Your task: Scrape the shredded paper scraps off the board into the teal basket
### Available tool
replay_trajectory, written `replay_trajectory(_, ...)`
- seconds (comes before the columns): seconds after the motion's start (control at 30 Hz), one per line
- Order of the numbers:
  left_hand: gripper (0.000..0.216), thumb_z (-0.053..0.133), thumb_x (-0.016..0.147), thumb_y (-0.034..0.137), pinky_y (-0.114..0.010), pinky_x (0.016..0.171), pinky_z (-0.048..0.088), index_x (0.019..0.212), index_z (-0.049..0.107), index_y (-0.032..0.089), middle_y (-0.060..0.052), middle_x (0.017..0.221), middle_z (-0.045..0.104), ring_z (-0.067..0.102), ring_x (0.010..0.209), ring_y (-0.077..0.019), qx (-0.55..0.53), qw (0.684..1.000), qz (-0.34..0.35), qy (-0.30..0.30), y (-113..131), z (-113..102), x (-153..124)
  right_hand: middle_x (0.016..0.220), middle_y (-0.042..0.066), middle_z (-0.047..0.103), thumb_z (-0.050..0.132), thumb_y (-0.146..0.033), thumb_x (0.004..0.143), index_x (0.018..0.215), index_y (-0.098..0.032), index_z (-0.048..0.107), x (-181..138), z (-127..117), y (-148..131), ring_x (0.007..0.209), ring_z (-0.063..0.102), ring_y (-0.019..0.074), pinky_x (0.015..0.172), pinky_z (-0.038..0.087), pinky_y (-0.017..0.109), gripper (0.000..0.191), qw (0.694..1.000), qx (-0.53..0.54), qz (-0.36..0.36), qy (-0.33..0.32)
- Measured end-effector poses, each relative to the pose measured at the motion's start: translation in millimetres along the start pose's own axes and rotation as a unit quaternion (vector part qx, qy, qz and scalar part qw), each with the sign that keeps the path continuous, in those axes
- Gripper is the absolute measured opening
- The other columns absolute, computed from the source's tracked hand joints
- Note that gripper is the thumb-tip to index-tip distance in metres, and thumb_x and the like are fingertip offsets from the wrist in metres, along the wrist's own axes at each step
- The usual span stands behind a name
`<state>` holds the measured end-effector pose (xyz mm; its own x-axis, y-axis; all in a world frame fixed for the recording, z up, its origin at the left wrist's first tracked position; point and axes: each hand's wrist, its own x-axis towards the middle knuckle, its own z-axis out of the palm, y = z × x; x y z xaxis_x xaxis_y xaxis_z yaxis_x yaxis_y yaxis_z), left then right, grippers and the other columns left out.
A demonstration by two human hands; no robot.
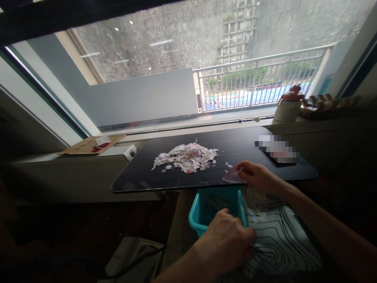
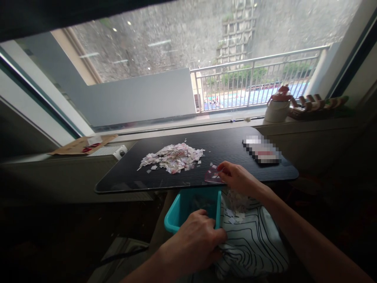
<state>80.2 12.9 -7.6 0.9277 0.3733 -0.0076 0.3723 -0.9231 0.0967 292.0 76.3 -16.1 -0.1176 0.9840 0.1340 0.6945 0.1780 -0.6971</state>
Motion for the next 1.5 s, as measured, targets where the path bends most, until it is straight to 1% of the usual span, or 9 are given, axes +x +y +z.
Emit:
replay_trajectory(0.1, 0.022, 0.066, 0.08, 0.04, -0.033, 0.069, 0.043, 0.075, 0.058, 0.019, -0.002, 0.065, 0.063, 0.061, 0.062, -0.0203, 0.006, 1.0, 0.0, 0.004, -0.1, 0.3, 0.1, 0.067, -0.001, 0.062, 0.047, -0.041, 0.084, 0.095, -0.022, 0.057, -1.2, 1.2, -2.6, 0.056, 0.054, 0.0135, 0.053, 0.041, 0.025, 0.024, 0.999, 0.011, -0.01, -0.035)
replay_trajectory(0.3, 0.022, 0.065, 0.081, 0.039, -0.032, 0.068, 0.043, 0.075, 0.058, 0.019, -0.002, 0.066, 0.064, 0.062, 0.063, -0.02, 0.004, 1.0, 0.001, 0.002, -0.5, -0.9, 0.5, 0.066, -0.002, 0.06, 0.046, -0.039, 0.084, 0.097, -0.02, 0.057, 5.0, -2.0, 7.1, 0.055, 0.051, 0.0125, 0.052, 0.039, 0.024, 0.025, 1.0, 0.002, -0.016, -0.006)
replay_trajectory(0.77, 0.021, 0.064, 0.08, 0.039, -0.033, 0.069, 0.043, 0.075, 0.057, 0.02, -0.001, 0.066, 0.064, 0.061, 0.062, -0.0203, 0.014, 1.0, -0.007, 0.012, -2.1, 0.7, 0.1, 0.069, -0.001, 0.06, 0.048, -0.039, 0.084, 0.098, -0.017, 0.057, 21.3, 8.1, 2.9, 0.054, 0.048, 0.0104, 0.051, 0.039, 0.024, 0.028, 0.992, 0.082, -0.036, -0.085)
replay_trajectory(0.9, 0.022, 0.064, 0.08, 0.039, -0.032, 0.067, 0.042, 0.075, 0.056, 0.02, -0.001, 0.065, 0.063, 0.061, 0.061, -0.0197, 0.009, 1.0, -0.001, 0.006, -2.7, -0.2, 0.4, 0.068, 0.0, 0.061, 0.047, -0.038, 0.083, 0.099, -0.017, 0.056, 23.5, -3.1, 10.1, 0.055, 0.051, 0.0116, 0.052, 0.04, 0.024, 0.028, 0.997, 0.07, -0.026, -0.014)
replay_trajectory(1.0, 0.022, 0.065, 0.08, 0.039, -0.031, 0.066, 0.042, 0.075, 0.056, 0.02, -0.001, 0.065, 0.063, 0.061, 0.061, -0.0194, 0.011, 1.0, 0.0, 0.005, -3.8, -0.1, 0.8, 0.067, 0.001, 0.063, 0.047, -0.037, 0.083, 0.098, -0.018, 0.056, 27.5, -17.1, 17.3, 0.056, 0.053, 0.0128, 0.055, 0.04, 0.026, 0.026, 0.998, -0.009, -0.009, 0.061)
replay_trajectory(1.1, 0.022, 0.065, 0.08, 0.039, -0.031, 0.066, 0.041, 0.075, 0.055, 0.02, 0.0, 0.065, 0.063, 0.06, 0.062, -0.0194, 0.011, 1.0, -0.006, 0.006, -4.8, 0.7, 0.9, 0.068, 0.002, 0.065, 0.048, -0.035, 0.083, 0.095, -0.018, 0.058, 31.7, -25.8, 20.2, 0.058, 0.055, 0.0137, 0.057, 0.039, 0.027, 0.024, 0.99, -0.095, 0.006, 0.1)
replay_trajectory(1.3, 0.02, 0.064, 0.08, 0.037, -0.03, 0.065, 0.04, 0.074, 0.054, 0.02, 0.001, 0.065, 0.061, 0.059, 0.062, -0.0185, 0.003, 1.0, -0.014, 0.006, -7.4, 0.2, -1.2, 0.069, 0.003, 0.067, 0.048, -0.034, 0.082, 0.094, -0.017, 0.061, 31.6, -28.8, 23.2, 0.061, 0.058, 0.015, 0.057, 0.04, 0.027, 0.025, 0.991, -0.106, 0.012, 0.079)
replay_trajectory(1.43, 0.017, 0.064, 0.079, 0.035, -0.03, 0.067, 0.04, 0.078, 0.055, 0.021, 0.001, 0.067, 0.061, 0.059, 0.064, -0.0184, -0.006, 1.0, -0.026, -0.001, -13.0, -2.7, -7.2, 0.064, 0.0, 0.066, 0.049, -0.035, 0.081, 0.091, -0.019, 0.062, 23.6, -37.3, 26.3, 0.053, 0.055, 0.0128, 0.053, 0.039, 0.026, 0.023, 0.994, -0.098, 0.022, 0.032)
replay_trajectory(1.5, 0.016, 0.064, 0.079, 0.035, -0.029, 0.07, 0.04, 0.079, 0.056, 0.021, 0.002, 0.068, 0.061, 0.059, 0.065, -0.0184, -0.011, 0.999, -0.042, 0.001, -17.3, -4.1, -12.2, 0.064, 0.0, 0.066, 0.049, -0.036, 0.081, 0.092, -0.019, 0.062, 21.6, -37.6, 25.2, 0.051, 0.054, 0.012, 0.052, 0.039, 0.025, 0.024, 0.995, -0.087, 0.021, 0.033)
